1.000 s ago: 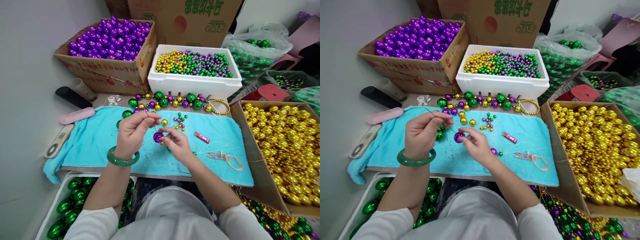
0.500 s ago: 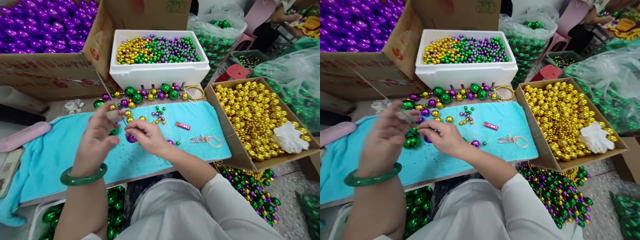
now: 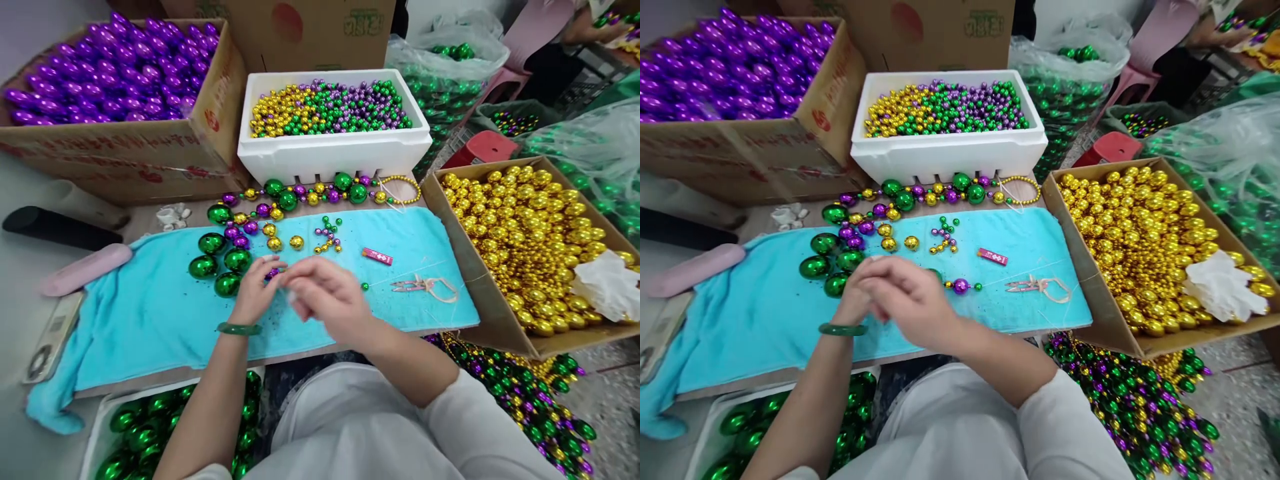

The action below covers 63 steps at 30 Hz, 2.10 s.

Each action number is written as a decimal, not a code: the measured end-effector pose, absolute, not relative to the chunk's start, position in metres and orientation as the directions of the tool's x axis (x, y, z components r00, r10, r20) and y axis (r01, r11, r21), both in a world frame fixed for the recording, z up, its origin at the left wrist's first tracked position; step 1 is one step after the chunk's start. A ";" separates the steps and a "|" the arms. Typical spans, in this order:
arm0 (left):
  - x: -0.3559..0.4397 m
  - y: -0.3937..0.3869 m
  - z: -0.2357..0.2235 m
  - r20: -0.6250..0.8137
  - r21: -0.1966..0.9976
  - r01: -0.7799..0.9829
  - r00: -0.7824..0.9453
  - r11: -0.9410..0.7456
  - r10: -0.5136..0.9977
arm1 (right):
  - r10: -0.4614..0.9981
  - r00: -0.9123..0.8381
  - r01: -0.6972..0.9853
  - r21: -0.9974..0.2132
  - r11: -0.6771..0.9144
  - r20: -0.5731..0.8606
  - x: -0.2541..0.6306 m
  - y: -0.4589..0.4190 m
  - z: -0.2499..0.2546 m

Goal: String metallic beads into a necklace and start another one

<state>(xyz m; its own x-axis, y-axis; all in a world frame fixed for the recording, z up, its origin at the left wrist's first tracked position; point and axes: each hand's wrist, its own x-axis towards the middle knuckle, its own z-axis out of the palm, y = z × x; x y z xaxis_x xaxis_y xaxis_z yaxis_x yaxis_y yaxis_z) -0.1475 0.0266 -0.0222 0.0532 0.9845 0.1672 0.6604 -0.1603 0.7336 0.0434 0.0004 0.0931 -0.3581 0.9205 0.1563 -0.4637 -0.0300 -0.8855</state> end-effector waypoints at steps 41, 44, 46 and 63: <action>-0.121 0.052 0.033 -0.233 0.804 -0.565 -0.013 0.185 0.972 | 0.982 -0.149 0.104 -0.989 -0.105 -0.120 0.107 -0.016 0.003; -0.124 0.049 0.031 -0.229 0.801 -0.571 -0.015 0.180 0.973 | 0.981 -0.157 0.098 -0.990 -0.100 -0.114 0.105 -0.015 0.006; -0.125 0.048 0.030 -0.220 0.799 -0.575 -0.006 0.177 0.975 | 0.981 -0.158 0.099 -0.990 -0.099 -0.114 0.103 -0.015 0.007; -0.143 0.040 0.032 -0.099 0.900 -0.430 -0.039 0.073 0.994 | 0.976 -0.170 0.198 -0.975 -0.101 -0.135 0.105 -0.010 0.013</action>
<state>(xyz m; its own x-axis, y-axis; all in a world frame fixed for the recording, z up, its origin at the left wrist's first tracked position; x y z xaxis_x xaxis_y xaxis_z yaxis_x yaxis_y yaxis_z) -0.1428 0.0402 0.0324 -0.0392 0.9943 -0.0995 -0.4297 0.0731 0.9000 0.1053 -0.0105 0.0133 -0.1695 0.9762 -0.1354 0.1983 -0.1008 -0.9749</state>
